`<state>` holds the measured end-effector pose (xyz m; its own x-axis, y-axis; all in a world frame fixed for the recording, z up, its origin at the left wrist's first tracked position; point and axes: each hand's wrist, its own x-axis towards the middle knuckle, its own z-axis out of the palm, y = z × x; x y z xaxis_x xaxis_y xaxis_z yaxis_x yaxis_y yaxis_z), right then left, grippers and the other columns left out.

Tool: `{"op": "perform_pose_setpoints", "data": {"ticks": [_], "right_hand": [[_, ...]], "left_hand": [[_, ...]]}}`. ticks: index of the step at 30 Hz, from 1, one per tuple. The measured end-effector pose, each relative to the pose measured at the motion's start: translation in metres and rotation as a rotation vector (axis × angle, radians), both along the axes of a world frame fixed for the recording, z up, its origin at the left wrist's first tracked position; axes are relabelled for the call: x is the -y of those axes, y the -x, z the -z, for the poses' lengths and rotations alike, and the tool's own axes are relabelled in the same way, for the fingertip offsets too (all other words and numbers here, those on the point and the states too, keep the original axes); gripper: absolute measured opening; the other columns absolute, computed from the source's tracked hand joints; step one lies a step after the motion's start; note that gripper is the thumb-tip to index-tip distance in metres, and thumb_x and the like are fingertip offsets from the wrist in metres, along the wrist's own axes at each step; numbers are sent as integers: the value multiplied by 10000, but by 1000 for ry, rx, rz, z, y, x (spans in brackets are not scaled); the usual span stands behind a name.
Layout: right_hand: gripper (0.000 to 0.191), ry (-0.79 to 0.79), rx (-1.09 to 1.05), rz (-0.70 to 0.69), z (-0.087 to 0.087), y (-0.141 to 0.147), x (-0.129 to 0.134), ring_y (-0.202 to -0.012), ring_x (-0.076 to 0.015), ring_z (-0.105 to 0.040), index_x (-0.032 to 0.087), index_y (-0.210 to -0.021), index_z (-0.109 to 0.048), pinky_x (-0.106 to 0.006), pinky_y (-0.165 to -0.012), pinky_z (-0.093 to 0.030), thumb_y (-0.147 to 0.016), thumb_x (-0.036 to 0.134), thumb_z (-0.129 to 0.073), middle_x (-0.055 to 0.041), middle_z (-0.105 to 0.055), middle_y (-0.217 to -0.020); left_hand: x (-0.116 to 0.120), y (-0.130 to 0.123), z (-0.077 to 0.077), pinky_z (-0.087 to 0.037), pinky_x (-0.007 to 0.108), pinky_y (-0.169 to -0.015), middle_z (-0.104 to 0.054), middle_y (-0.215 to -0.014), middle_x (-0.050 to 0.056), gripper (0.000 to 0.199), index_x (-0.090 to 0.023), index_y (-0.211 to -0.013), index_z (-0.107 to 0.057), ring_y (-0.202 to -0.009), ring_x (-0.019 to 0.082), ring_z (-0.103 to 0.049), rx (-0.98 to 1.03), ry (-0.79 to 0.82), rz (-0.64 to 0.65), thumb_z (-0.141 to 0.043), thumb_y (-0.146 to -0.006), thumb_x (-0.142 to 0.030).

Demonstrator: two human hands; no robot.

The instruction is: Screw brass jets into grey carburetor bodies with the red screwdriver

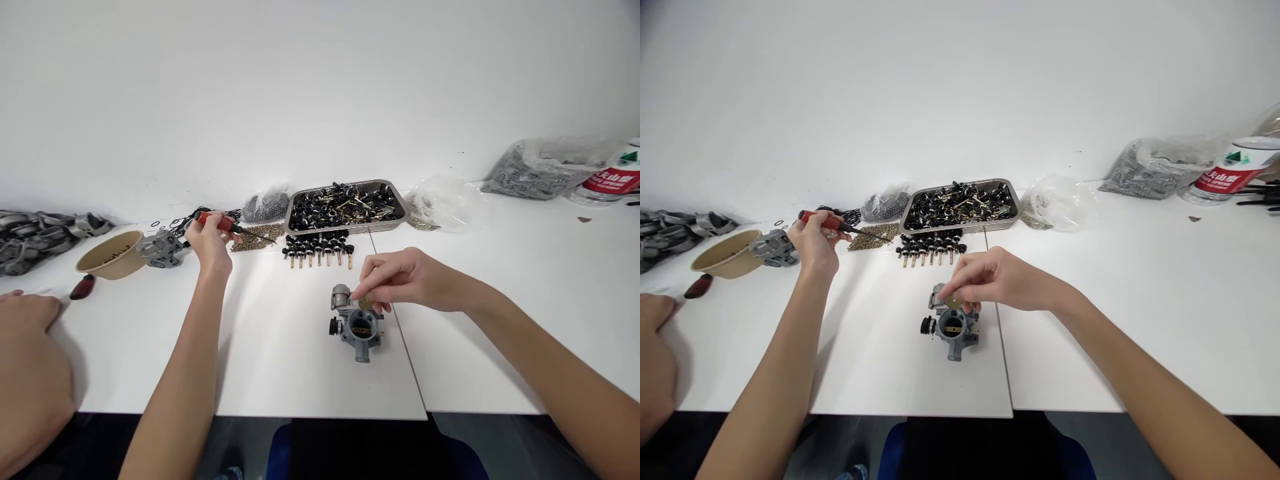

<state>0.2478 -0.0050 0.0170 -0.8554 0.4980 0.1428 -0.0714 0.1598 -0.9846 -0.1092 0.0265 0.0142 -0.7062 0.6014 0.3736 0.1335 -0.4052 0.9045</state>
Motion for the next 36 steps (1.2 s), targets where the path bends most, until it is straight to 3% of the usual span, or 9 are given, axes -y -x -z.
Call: {"op": "perform_pose_setpoints", "data": {"ticks": [4,8,24,36], "right_hand": [[185,24,23,20,-3,1,6,-746,-151,-654,183,-1036,-746,-281,-675,-571,-860,193,-689,-64,-652,-930],[130,38,61,57,-6,0,9,-774,-163,-660,166,-955,-738,-280,-719,-570,-828,161,-711,-55,-690,-875],[122,-203,288,66,-14,7,22,-718,-141,-589,228,-953,-744,-269,-633,-449,-866,232,-658,-20,-648,-825],[203,-164,371,14,-17,10,26,-779,-162,-590,224,-1068,-696,-261,-626,-423,-881,243,-619,-28,-647,-836]], "left_hand": [[0,-1,0,-419,261,-348,-573,-616,28,83,-114,-718,-567,-475,141,-536,1,-2,2,-566,-668,-181],[0,0,0,-431,270,-350,-579,-626,25,75,-114,-710,-555,-460,131,-524,-7,3,3,-568,-676,-179],[-1,0,0,-428,257,-349,-572,-618,24,45,-120,-722,-541,-500,133,-531,-9,12,-17,-549,-698,-158],[-2,-1,0,-421,259,-352,-558,-618,22,35,-123,-715,-535,-527,137,-540,-10,18,-15,-540,-705,-156]]}}
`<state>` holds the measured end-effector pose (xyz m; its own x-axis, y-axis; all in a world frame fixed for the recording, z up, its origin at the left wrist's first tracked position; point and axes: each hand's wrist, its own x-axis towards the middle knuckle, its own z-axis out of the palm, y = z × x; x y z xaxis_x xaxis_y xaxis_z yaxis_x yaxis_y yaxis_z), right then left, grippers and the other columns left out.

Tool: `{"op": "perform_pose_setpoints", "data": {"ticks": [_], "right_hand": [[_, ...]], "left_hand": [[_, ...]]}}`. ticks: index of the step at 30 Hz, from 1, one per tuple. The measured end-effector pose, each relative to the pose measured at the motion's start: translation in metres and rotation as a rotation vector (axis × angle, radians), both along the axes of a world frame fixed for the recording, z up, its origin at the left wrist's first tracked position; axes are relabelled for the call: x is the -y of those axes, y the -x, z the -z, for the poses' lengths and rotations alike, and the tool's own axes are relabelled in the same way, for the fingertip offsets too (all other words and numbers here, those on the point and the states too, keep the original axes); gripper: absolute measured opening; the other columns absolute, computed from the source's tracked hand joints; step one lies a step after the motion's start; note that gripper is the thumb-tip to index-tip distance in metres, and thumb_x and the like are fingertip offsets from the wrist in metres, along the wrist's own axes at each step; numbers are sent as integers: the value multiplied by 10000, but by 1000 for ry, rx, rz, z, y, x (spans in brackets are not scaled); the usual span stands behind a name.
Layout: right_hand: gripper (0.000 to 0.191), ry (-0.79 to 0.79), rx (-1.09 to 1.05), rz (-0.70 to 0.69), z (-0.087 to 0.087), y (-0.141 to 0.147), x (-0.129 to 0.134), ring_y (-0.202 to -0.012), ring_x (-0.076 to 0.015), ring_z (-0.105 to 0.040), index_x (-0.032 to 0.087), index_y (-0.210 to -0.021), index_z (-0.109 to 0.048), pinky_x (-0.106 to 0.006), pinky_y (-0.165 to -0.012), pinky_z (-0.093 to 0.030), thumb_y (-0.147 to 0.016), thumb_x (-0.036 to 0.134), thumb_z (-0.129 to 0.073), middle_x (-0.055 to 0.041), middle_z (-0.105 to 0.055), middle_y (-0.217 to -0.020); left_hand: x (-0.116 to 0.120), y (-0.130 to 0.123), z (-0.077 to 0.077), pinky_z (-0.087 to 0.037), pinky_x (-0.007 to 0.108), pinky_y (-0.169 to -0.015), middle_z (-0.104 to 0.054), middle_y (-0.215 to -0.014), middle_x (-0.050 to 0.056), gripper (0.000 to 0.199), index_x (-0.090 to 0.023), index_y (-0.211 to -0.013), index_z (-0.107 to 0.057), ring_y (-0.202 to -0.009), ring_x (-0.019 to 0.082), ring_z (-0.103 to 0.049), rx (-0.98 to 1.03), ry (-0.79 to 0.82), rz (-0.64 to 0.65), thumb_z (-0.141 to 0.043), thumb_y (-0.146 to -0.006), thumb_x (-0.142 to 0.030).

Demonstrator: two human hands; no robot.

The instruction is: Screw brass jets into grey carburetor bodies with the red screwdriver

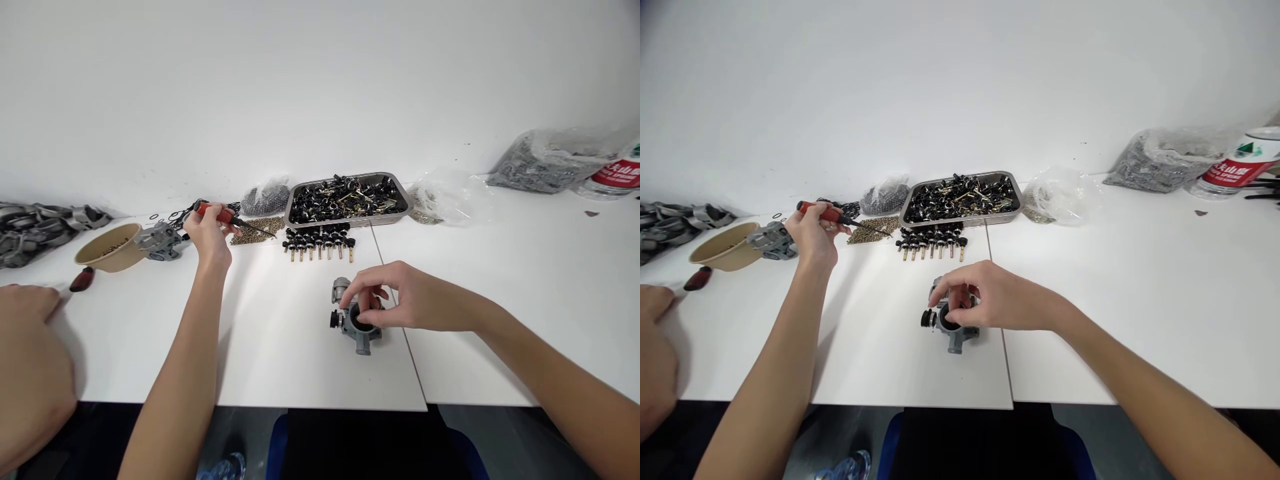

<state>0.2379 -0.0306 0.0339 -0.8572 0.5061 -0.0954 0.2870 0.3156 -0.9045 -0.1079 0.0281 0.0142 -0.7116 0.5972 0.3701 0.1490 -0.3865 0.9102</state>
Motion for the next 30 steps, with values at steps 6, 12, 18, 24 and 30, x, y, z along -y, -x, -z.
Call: {"op": "perform_pose_setpoints", "data": {"ticks": [6,12,18,24,30], "right_hand": [[255,-66,-24,13,5,1,-3,-780,-162,-545,256,-1062,-697,-267,-635,-415,-840,164,-612,-33,-614,-889],[269,-90,-16,4,8,0,-6,-750,-150,-501,256,-1070,-697,-271,-639,-418,-844,152,-595,-45,-574,-921],[205,-18,-114,-39,10,-1,-13,-752,-137,-529,216,-1082,-692,-270,-660,-441,-904,275,-608,-61,-612,-995],[200,58,-187,90,21,1,-20,-726,-134,-567,180,-1041,-678,-263,-637,-453,-918,319,-603,-51,-633,-916],[219,7,-229,340,34,6,-29,-639,-115,-517,165,-972,-680,-248,-574,-421,-885,359,-629,-23,-586,-779]], "left_hand": [[3,-1,-2,-421,273,-370,-565,-642,21,35,-116,-726,-545,-482,120,-519,-15,21,13,-537,-725,-150],[4,-3,-5,-423,271,-375,-575,-630,21,27,-120,-713,-537,-475,109,-495,-11,26,-3,-534,-701,-143],[10,-7,-13,-404,271,-368,-586,-647,21,45,-133,-705,-516,-452,107,-483,-4,-32,25,-541,-683,-164],[14,-12,-16,-404,272,-365,-576,-643,18,78,-138,-672,-505,-456,110,-482,4,-49,65,-566,-658,-184],[26,-31,-32,-408,298,-372,-575,-623,40,47,-126,-652,-528,-396,123,-469,19,-118,221,-542,-680,-162]]}}
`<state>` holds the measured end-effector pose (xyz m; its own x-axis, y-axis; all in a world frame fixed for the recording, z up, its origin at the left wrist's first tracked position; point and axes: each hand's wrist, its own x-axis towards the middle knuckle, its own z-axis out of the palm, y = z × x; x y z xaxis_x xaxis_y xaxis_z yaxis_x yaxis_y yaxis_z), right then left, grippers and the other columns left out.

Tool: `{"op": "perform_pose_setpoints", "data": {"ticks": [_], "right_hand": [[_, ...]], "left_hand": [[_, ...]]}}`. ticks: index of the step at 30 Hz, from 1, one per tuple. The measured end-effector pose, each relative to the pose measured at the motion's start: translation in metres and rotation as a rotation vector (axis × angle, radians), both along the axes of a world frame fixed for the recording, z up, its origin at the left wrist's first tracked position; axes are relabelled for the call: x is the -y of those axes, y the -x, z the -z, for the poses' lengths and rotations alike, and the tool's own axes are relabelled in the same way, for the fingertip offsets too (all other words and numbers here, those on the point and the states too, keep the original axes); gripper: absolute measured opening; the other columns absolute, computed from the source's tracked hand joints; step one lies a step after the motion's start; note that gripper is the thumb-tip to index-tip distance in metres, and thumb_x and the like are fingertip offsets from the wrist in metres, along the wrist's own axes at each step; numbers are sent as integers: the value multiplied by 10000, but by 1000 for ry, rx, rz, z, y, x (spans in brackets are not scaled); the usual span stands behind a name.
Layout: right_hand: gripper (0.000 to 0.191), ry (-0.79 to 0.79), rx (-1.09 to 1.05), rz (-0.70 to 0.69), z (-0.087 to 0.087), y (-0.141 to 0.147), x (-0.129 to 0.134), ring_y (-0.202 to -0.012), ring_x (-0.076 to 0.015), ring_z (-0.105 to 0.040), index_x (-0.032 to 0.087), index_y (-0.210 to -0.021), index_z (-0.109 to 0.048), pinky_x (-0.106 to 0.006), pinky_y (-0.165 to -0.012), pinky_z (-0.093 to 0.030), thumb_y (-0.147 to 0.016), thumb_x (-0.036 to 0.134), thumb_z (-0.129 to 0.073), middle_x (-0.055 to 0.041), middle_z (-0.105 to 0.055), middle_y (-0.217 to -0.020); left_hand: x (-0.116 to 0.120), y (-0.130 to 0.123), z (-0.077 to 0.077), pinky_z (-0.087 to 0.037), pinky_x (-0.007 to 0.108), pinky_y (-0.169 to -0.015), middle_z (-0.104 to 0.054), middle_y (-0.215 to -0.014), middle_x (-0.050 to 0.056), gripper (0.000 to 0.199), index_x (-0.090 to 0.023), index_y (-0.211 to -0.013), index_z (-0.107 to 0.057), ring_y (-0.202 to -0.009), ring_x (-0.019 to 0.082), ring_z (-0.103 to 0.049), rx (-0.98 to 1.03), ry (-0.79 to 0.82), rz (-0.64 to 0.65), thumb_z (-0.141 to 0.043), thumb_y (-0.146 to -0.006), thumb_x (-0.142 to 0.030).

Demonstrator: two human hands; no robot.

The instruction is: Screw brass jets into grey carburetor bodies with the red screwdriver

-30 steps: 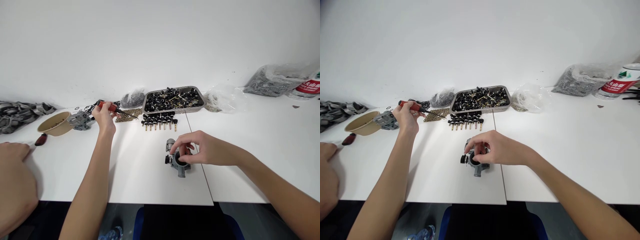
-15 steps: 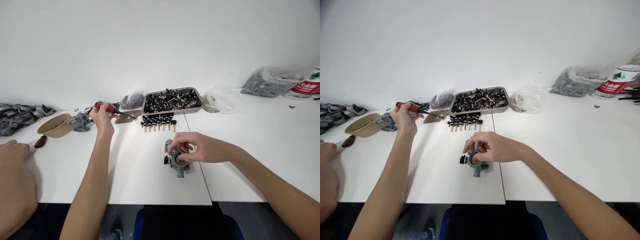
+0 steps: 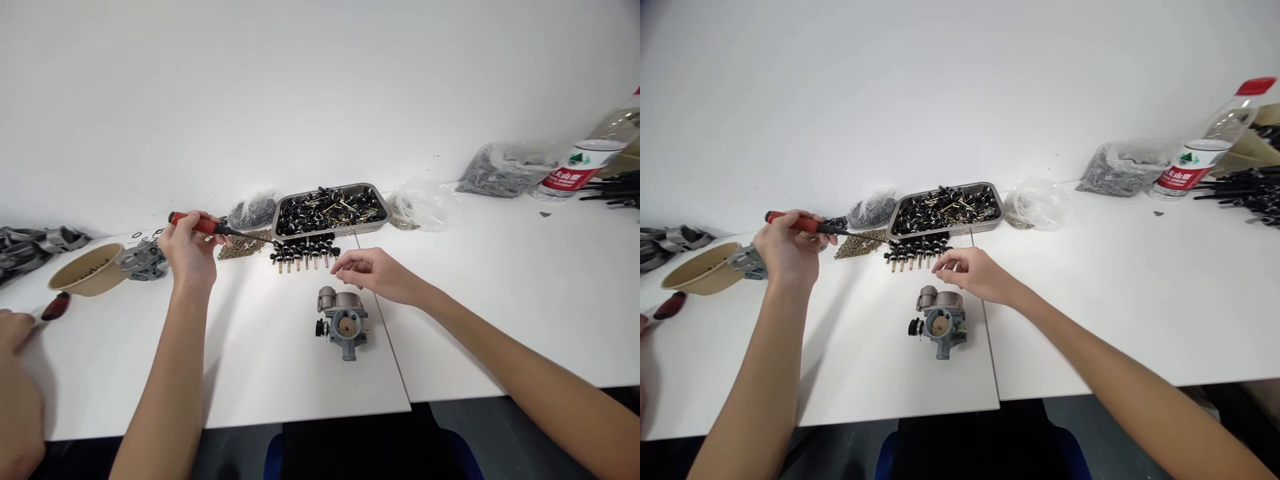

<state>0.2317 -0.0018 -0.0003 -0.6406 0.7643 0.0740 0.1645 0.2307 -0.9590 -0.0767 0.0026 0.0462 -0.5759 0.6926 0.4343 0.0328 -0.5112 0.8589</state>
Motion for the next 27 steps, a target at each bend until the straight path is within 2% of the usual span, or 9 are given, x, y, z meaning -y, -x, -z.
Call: {"op": "perform_pose_setpoints", "data": {"ticks": [5,8,12,21,27], "right_hand": [[282,-53,-29,120,9,4,-6,-661,-128,-558,157,-972,-675,-272,-617,-462,-841,406,-678,-31,-603,-795],[339,-72,-47,141,13,6,-8,-669,-134,-573,158,-975,-664,-286,-643,-478,-798,441,-728,-29,-611,-790],[407,-66,-27,105,14,6,-6,-716,-158,-611,157,-980,-661,-304,-677,-508,-735,455,-789,-43,-637,-811],[291,-44,-34,89,12,6,-4,-700,-163,-621,151,-841,-697,-295,-655,-514,-723,399,-791,-47,-667,-758],[234,-55,-27,81,13,7,-4,-688,-161,-626,153,-816,-712,-293,-647,-516,-762,378,-744,-52,-681,-760]], "left_hand": [[11,-28,-9,-439,298,-396,-576,-692,61,82,-129,-663,-560,-443,125,-486,79,51,178,-553,-705,-200],[16,-49,-4,-479,316,-439,-574,-733,63,108,-146,-671,-574,-457,121,-486,101,134,324,-552,-738,-227],[20,-70,3,-492,324,-464,-574,-771,64,101,-160,-705,-576,-455,111,-469,113,207,474,-546,-756,-242],[23,-73,3,-468,305,-470,-545,-778,58,98,-186,-719,-547,-475,111,-455,120,263,501,-552,-754,-277],[21,-73,4,-464,320,-472,-545,-776,60,92,-185,-724,-554,-474,115,-446,134,255,528,-544,-764,-268]]}}
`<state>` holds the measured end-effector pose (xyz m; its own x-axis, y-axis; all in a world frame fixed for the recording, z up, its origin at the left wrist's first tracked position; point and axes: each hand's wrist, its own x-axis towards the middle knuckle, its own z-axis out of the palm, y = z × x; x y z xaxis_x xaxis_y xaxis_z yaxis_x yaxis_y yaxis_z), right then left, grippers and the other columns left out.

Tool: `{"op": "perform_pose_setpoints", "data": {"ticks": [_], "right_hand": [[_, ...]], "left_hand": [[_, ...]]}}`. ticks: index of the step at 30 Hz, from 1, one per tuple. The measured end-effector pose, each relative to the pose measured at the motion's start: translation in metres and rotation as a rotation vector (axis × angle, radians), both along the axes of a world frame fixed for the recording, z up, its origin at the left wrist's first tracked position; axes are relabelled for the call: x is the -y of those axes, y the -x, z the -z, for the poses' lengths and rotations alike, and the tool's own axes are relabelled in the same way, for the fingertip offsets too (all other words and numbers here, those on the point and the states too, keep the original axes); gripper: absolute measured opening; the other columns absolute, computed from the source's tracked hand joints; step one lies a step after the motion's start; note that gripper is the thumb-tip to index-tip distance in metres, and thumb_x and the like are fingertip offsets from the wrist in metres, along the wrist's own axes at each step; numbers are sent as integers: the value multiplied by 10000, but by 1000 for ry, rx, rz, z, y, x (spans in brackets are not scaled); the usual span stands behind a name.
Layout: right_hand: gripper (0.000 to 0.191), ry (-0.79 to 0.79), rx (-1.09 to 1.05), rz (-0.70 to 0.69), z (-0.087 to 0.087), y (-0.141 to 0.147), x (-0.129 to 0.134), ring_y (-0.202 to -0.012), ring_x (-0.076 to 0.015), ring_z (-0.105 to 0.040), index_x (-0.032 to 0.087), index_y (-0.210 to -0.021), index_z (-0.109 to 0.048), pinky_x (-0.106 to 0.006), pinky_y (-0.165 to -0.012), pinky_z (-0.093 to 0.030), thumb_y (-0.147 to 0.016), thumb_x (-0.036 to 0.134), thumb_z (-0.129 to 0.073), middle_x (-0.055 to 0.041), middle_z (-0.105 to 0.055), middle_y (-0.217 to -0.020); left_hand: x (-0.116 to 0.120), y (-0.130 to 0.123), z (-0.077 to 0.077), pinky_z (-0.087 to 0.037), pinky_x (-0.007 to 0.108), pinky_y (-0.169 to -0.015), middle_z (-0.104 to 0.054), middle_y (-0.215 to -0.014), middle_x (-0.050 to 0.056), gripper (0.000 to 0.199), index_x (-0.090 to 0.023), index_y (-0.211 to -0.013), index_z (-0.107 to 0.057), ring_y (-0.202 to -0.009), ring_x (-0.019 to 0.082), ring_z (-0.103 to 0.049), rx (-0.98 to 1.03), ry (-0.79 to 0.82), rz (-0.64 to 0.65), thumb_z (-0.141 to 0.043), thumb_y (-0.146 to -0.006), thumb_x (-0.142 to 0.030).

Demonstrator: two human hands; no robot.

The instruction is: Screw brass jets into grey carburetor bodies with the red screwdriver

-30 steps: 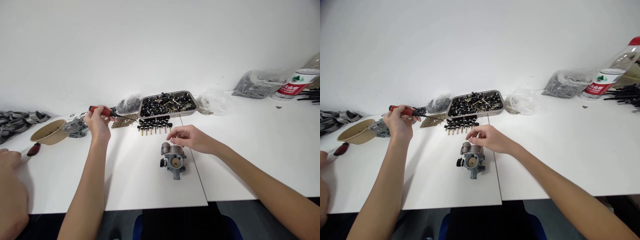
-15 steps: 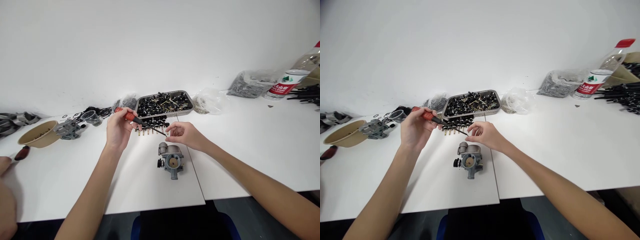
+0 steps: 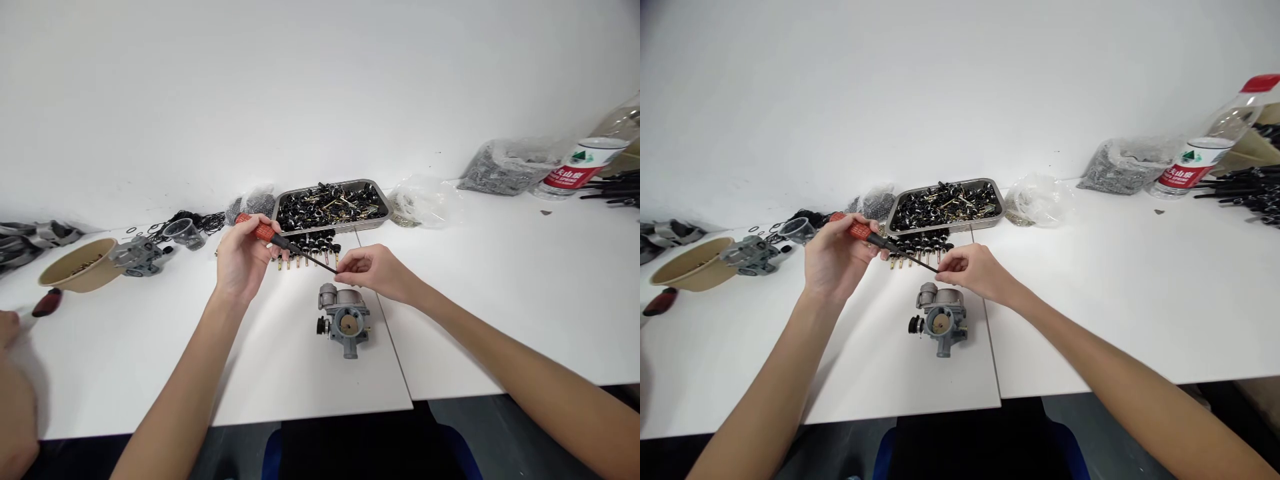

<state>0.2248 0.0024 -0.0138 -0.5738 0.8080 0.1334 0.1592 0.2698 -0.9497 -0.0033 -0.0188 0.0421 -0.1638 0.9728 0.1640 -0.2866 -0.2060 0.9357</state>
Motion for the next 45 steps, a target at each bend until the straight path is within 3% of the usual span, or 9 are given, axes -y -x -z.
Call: {"op": "perform_pose_setpoints", "data": {"ticks": [4,11,16,31,38,45], "right_hand": [[168,13,-21,19,-1,-1,0,-711,-156,-632,152,-824,-721,-285,-660,-516,-769,311,-734,-52,-688,-790],[184,232,-222,13,-5,-4,-4,-651,-136,-640,128,-863,-729,-286,-674,-544,-737,256,-768,-52,-694,-752],[201,296,-277,-8,-3,-4,-6,-667,-141,-665,120,-894,-736,-295,-722,-562,-745,247,-778,-58,-709,-757],[207,375,-364,-25,-1,-1,-7,-695,-166,-677,114,-866,-749,-319,-736,-576,-715,241,-812,-75,-710,-754],[232,417,-489,61,-3,0,-7,-677,-175,-675,100,-817,-745,-349,-751,-581,-670,246,-848,-84,-706,-749],[244,343,-555,176,0,0,-8,-690,-193,-692,105,-796,-741,-366,-766,-594,-638,241,-867,-76,-708,-738]], "left_hand": [[0,1,1,-474,320,-476,-550,-787,65,93,-186,-722,-573,-488,119,-450,11,-18,10,-549,-761,-266],[1,5,0,-486,319,-501,-570,-798,69,114,-185,-725,-570,-501,122,-466,37,-35,-37,-531,-799,-262],[1,5,-1,-492,312,-492,-586,-788,73,140,-159,-727,-581,-491,120,-491,127,-50,13,-501,-823,-220],[2,4,-2,-534,310,-539,-597,-767,70,208,-140,-721,-587,-493,113,-519,191,-51,31,-478,-872,-232],[2,1,0,-559,304,-598,-592,-805,67,183,-161,-765,-599,-589,124,-549,201,-116,45,-477,-888,-218],[-1,0,10,-586,337,-666,-598,-849,54,81,-174,-826,-598,-660,132,-572,213,-175,76,-562,-874,-228]]}}
